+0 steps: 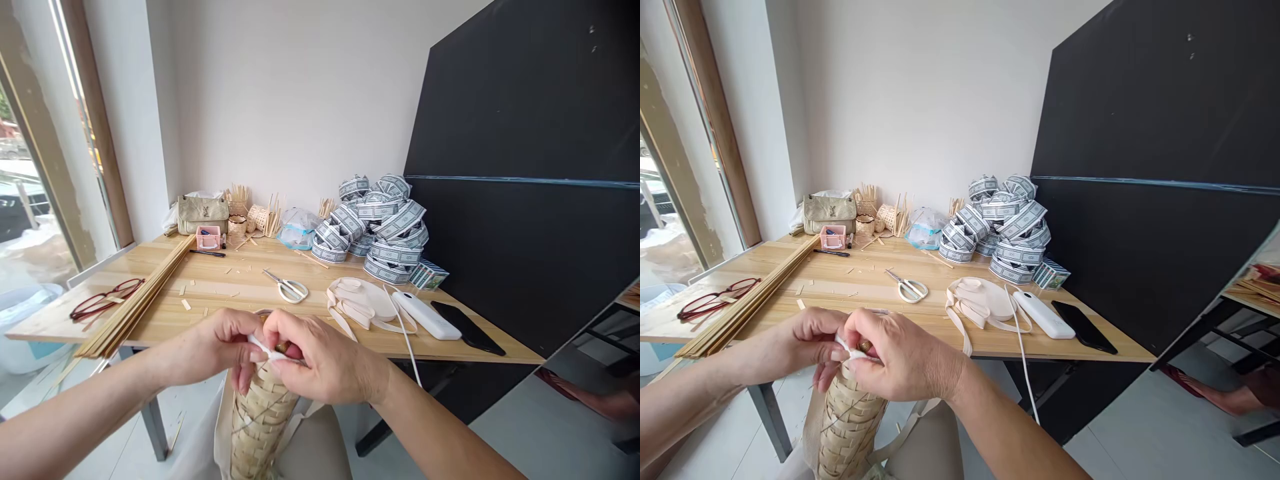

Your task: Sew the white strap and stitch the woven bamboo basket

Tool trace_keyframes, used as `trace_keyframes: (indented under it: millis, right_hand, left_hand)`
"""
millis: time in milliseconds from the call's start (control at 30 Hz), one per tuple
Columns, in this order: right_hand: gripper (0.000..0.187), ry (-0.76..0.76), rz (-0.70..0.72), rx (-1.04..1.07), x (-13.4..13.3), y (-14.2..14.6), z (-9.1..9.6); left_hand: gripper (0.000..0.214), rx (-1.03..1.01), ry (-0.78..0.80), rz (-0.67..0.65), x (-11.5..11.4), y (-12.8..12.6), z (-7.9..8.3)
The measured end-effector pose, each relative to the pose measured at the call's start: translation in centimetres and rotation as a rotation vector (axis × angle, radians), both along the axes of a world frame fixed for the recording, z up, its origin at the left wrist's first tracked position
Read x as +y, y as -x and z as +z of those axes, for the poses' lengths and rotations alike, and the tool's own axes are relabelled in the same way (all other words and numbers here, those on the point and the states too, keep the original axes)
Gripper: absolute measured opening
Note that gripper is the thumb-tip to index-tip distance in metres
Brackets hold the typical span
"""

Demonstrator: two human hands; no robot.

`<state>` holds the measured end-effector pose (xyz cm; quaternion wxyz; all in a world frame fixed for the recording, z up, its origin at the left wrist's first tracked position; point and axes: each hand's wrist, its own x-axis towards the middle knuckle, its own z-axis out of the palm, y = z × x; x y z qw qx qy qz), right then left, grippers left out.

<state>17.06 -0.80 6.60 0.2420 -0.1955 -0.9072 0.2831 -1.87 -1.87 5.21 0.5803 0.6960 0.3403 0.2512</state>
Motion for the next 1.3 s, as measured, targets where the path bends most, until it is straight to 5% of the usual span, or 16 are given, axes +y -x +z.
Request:
trace_keyframes:
  millis: [133,300,400,567,733,867,1100,1300]
  right_hand:
    - [0.018,-0.164,-0.009,0.009,0.0,0.7,0.0]
    - [0.014,-0.325,-0.052,-0.224,0.1,1.0,1.3]
    - [0.013,-0.159,-0.078,-0.251,0.7,1.0,2.8]
    - [0.013,0.350,-0.040,-0.070,2.1,0.7,4.2]
    - [0.020,0.583,-0.074,0.113,0.9,-0.7,3.7]
    - [0.025,0.743,-0.035,0.230,-0.3,-2.3,1.0]
    - [0.042,0.983,-0.153,0.290,-0.3,-3.9,-7.1]
    - [0.048,1.105,-0.177,0.472,-0.2,-4.1,-11.8]
  left_hand:
    - [0.034,-0.024,-0.046,0.057,0.1,0.0,-0.5]
    - [0.025,-0.033,-0.084,0.113,0.0,0.5,-1.0]
    - [0.021,-0.018,-0.123,0.111,-0.2,0.9,-0.7]
    - [0.024,0.015,-0.174,0.158,-0.9,1.8,-0.4]
    - [0.021,-0.003,-0.276,0.299,-1.5,3.0,0.0]
    - [0.020,-0.023,-0.406,0.477,-2.2,4.4,1.1]
    - [0.021,-0.096,-0.703,0.785,-2.6,6.4,3.3]
    - [0.015,-0.090,-0.806,0.926,-2.0,6.3,2.8]
